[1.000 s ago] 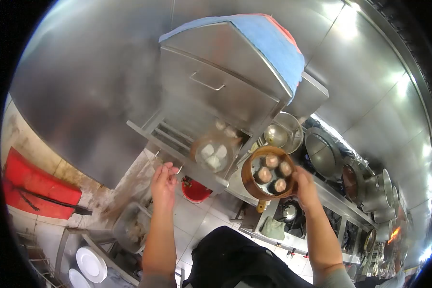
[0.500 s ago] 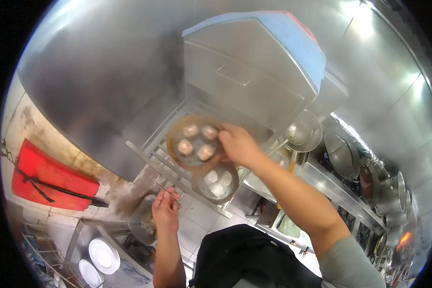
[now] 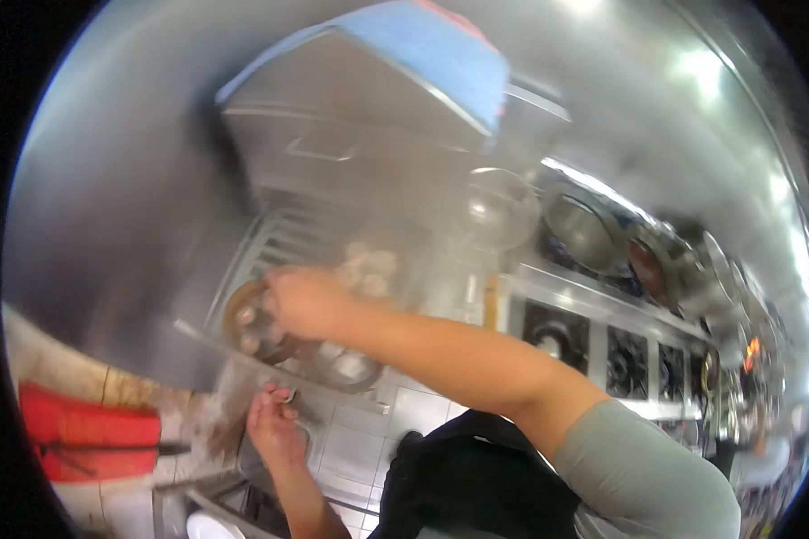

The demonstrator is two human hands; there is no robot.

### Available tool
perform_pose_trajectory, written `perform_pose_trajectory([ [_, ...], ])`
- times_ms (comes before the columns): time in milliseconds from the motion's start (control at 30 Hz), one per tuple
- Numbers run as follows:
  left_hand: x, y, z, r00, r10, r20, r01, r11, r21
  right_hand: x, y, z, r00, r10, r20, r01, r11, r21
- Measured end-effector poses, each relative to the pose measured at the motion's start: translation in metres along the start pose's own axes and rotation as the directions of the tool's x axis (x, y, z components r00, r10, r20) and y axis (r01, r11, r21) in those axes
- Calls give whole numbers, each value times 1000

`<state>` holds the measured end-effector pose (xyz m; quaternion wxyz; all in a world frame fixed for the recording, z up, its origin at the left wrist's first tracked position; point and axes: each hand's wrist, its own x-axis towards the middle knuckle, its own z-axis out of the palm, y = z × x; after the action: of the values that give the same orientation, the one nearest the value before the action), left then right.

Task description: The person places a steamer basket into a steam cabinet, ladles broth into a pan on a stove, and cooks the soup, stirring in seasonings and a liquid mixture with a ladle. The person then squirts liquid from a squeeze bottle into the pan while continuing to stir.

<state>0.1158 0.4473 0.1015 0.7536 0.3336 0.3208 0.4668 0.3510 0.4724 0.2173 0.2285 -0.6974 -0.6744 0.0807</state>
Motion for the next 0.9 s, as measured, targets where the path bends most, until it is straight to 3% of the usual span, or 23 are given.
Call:
perform_pose_trajectory([
  [67, 10, -8, -9, 1000, -27, 3, 27, 1000, 11, -41, -18, -35, 985, 142, -98, -104, 942, 319],
  [100, 18, -10, -13, 999, -14, -38, 15, 1000, 23, -65, -12, -40, 974, 190, -125, -144, 941, 305],
  [167, 35, -11, -12, 999, -21, 24, 19, 997, 72, -116, -4, -52, 932, 83, -352, 52, 933, 357],
  [267, 57, -19, 3, 996, -32, 81, 23, 994, 109, -201, 24, -68, 929, 225, -296, -87, 906, 415],
  [333, 71, -28, 15, 990, -65, 123, 53, 993, 105, -266, 59, -57, 867, 323, -380, -174, 910, 375],
  [367, 80, -32, 25, 990, -48, 133, 33, 993, 116, -301, 71, -54, 815, 446, -371, -314, 876, 365],
  [467, 103, -40, 56, 970, -14, 241, -18, 991, 132, -420, 94, -41, 545, 792, -274, -717, 610, 339],
  [533, 129, -52, 67, 945, -7, 327, -43, 989, 145, -526, 110, -3, 362, 909, -207, -888, 404, 221],
  [567, 155, -66, 64, 951, -22, 309, -32, 985, 169, -561, 94, -2, 155, 986, -66, -964, 165, 208],
  [600, 168, -72, 71, 941, -36, 336, -24, 985, 173, -618, 92, 26, 44, 999, -21, -992, 46, 114],
  [667, 187, -85, 90, 929, -35, 368, -43, 978, 202, -723, 58, 81, -208, 978, 30, -977, -209, 46],
  [700, 207, -93, 96, 918, -50, 393, -35, 978, 205, -740, 22, 72, -409, 896, 172, -904, -424, 61],
  [733, 229, -103, 96, 910, -51, 411, -34, 980, 195, -809, 4, 125, -397, 909, 125, -918, -388, -85],
  [767, 241, -112, 98, 902, -51, 429, -33, 982, 187, -833, -25, 132, -470, 836, 282, -882, -431, -194],
  [800, 245, -117, 108, 897, -58, 439, -29, 982, 187, -866, -63, 160, -522, 829, 200, -852, -496, -168],
  [867, 240, -119, 127, 900, -74, 429, -9, 982, 189, -878, -126, 174, -755, 511, 410, -516, -850, 107],
  [900, 233, -117, 138, 903, -80, 422, 2, 983, 183, -886, -151, 188, -761, 490, 424, -489, -864, 121],
])
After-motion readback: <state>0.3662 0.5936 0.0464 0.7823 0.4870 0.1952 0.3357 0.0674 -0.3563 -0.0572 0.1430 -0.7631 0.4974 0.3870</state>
